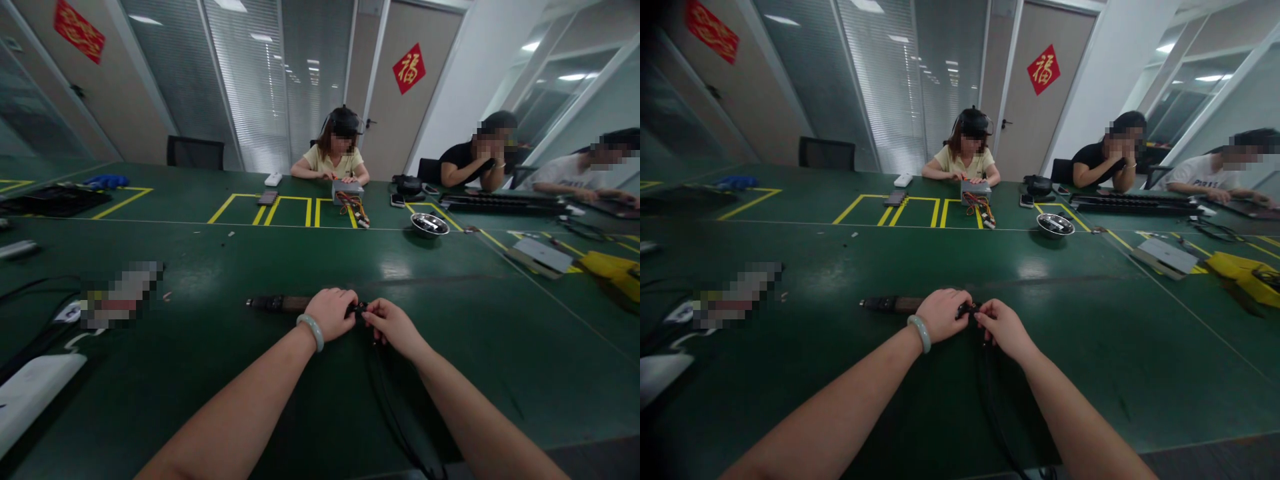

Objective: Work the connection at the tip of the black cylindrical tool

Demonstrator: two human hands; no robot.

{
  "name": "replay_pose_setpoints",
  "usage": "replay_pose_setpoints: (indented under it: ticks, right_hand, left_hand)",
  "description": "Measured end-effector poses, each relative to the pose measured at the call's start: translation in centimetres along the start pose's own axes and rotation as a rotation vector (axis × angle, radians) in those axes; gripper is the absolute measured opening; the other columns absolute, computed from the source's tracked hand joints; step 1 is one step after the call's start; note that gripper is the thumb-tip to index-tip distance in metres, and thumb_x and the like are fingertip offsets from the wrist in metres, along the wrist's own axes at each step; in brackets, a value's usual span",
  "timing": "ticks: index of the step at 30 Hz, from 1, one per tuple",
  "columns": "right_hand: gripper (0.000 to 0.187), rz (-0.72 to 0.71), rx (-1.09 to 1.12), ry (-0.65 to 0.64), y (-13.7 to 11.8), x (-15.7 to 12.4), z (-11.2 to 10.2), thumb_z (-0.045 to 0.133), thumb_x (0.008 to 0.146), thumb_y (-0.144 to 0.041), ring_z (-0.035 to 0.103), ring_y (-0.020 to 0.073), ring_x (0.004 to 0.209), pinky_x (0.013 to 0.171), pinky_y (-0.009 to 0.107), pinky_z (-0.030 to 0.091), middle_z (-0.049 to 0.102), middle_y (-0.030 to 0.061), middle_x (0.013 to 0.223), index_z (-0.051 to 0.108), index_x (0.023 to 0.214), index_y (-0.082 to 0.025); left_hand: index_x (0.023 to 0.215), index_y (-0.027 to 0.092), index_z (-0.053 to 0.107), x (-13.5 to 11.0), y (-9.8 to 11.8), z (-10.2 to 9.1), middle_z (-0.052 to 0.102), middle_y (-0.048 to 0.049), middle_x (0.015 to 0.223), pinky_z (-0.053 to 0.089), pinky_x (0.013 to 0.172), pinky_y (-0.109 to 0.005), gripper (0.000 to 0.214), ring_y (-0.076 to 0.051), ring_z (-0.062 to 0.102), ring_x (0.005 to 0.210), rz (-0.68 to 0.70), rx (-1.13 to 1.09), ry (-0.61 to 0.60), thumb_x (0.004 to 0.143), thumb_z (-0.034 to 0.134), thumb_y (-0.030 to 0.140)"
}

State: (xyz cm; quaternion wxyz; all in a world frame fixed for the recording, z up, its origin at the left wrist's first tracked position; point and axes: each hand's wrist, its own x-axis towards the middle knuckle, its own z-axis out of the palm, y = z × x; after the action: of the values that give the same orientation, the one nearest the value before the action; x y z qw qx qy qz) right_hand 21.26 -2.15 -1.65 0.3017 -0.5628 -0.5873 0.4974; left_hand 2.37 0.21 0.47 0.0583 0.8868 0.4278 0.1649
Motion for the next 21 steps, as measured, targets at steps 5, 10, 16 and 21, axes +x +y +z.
replay_pose_setpoints:
  ticks: [5,10,16,21]
  right_hand:
    - [0.019,-0.007,-0.229,0.064,-1.5,1.0,-1.1,0.057,0.08,-0.036,0.052,0.0084,0.05,0.045,0.019,0.038,0.061,-0.0017,0.065,0.058,0.085,-0.017]
    - [0.019,-0.145,-0.42,0.182,-2.1,1.1,-1.1,0.056,0.08,-0.037,0.058,0.0129,0.062,0.055,0.023,0.04,0.064,0.0004,0.07,0.061,0.08,-0.019]
    - [0.016,-0.248,-0.453,0.145,-0.2,0.1,-1.6,0.055,0.081,-0.036,0.054,0.0119,0.058,0.053,0.022,0.038,0.061,-0.0019,0.067,0.058,0.081,-0.02]
    - [0.012,-0.282,-0.521,0.08,-0.1,0.1,-1.5,0.056,0.08,-0.032,0.052,0.0107,0.055,0.053,0.022,0.035,0.058,-0.0035,0.063,0.058,0.081,-0.021]
  left_hand:
    - [0.099,0.022,0.055,0.2,0.0,0.1,0.063,-0.0027,0.093,0.043,0.08,-0.034,0.019,-0.02,0.058,0.091,-0.021,-0.006,-0.011,0.083,0.055,0.033]
    - [0.098,0.022,0.055,0.3,0.1,0.0,0.063,-0.0024,0.092,0.044,0.079,-0.034,0.02,-0.021,0.058,0.09,-0.033,0.003,-0.013,0.082,0.056,0.033]
    - [0.097,0.023,0.055,0.2,0.3,-0.2,0.062,-0.0023,0.094,0.043,0.083,-0.035,0.021,-0.021,0.057,0.09,-0.006,-0.012,-0.021,0.077,0.057,0.025]
    - [0.095,0.023,0.055,0.3,0.3,0.4,0.062,-0.002,0.091,0.042,0.081,-0.035,0.017,-0.021,0.057,0.09,-0.029,-0.001,-0.001,0.078,0.057,0.026]
